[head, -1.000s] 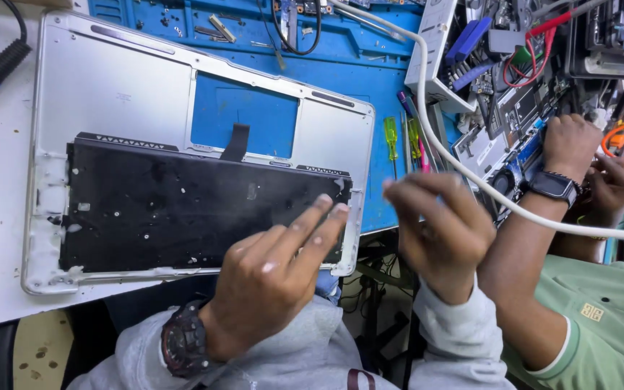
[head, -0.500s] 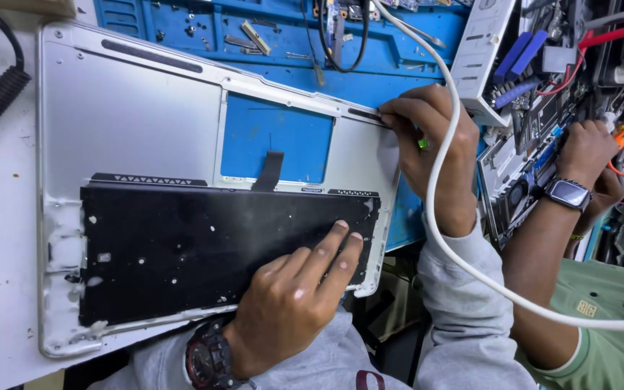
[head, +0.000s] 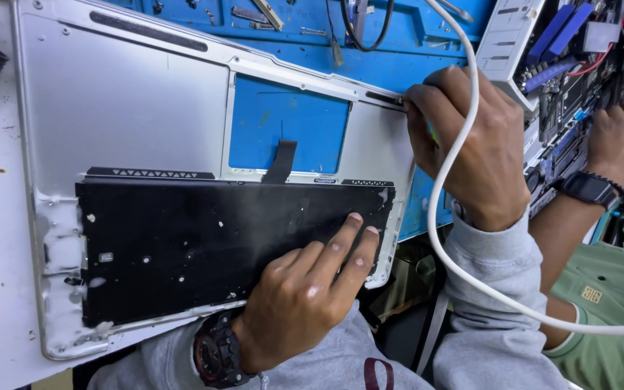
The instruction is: The person cleans the edges of a disassembled laptop frame using tweezers and a small cloth. They remove small debris from the frame's perimeter and wipe the surface. A coworker works on a separate laptop in the background.
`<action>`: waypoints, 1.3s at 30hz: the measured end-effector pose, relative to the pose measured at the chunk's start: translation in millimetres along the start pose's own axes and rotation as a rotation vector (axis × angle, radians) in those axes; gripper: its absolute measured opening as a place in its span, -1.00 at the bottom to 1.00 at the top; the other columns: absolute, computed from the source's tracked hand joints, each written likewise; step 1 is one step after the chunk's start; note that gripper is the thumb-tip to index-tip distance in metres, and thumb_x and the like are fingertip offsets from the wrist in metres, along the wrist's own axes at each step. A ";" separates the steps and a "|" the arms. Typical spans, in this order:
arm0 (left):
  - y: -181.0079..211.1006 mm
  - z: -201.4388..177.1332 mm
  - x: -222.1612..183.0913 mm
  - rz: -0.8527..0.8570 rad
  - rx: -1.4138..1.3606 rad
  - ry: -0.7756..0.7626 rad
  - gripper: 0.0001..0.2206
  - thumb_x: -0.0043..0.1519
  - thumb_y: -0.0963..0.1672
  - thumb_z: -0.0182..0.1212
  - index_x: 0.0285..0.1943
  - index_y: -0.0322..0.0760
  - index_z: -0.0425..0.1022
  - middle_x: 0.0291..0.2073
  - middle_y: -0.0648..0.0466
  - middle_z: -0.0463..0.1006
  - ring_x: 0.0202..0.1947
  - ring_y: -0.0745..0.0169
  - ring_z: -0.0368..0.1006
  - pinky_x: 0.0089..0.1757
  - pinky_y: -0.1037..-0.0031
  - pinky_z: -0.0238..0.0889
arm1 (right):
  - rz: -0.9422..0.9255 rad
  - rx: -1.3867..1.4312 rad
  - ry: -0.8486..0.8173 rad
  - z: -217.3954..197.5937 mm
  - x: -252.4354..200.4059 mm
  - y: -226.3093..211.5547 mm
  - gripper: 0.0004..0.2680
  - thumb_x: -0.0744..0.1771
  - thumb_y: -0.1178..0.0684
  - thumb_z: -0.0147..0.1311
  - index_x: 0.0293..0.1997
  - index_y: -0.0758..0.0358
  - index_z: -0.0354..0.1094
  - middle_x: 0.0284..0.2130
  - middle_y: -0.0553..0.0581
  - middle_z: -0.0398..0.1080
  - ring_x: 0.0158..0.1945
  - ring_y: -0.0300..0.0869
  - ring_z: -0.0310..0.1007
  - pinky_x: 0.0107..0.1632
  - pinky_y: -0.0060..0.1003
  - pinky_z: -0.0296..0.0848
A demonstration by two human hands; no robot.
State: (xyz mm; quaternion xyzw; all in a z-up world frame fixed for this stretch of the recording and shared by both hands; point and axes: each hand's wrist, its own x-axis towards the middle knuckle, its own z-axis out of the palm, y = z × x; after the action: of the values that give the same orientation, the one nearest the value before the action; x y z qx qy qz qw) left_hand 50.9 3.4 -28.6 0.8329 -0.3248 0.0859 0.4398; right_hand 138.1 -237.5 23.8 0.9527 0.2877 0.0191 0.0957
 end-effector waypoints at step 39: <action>0.1 -1.8 3.1 -0.033 -0.043 -0.016 -0.86 0.42 -0.21 0.18 0.08 -0.29 0.61 0.01 -0.13 0.68 -0.55 0.39 0.33 -0.50 0.58 0.20 | -0.209 0.085 -0.354 -6.1 25.1 53.0 -0.96 0.43 0.19 0.26 -0.11 0.28 0.49 -0.27 0.14 0.46 -0.21 0.03 0.43 -0.19 -0.10 0.35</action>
State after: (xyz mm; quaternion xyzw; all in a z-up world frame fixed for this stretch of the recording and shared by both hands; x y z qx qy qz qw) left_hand 53.5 3.3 -26.2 0.8291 -0.3162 0.0650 0.4565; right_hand 187.3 -265.8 39.5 0.9094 0.3642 -0.1709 0.1059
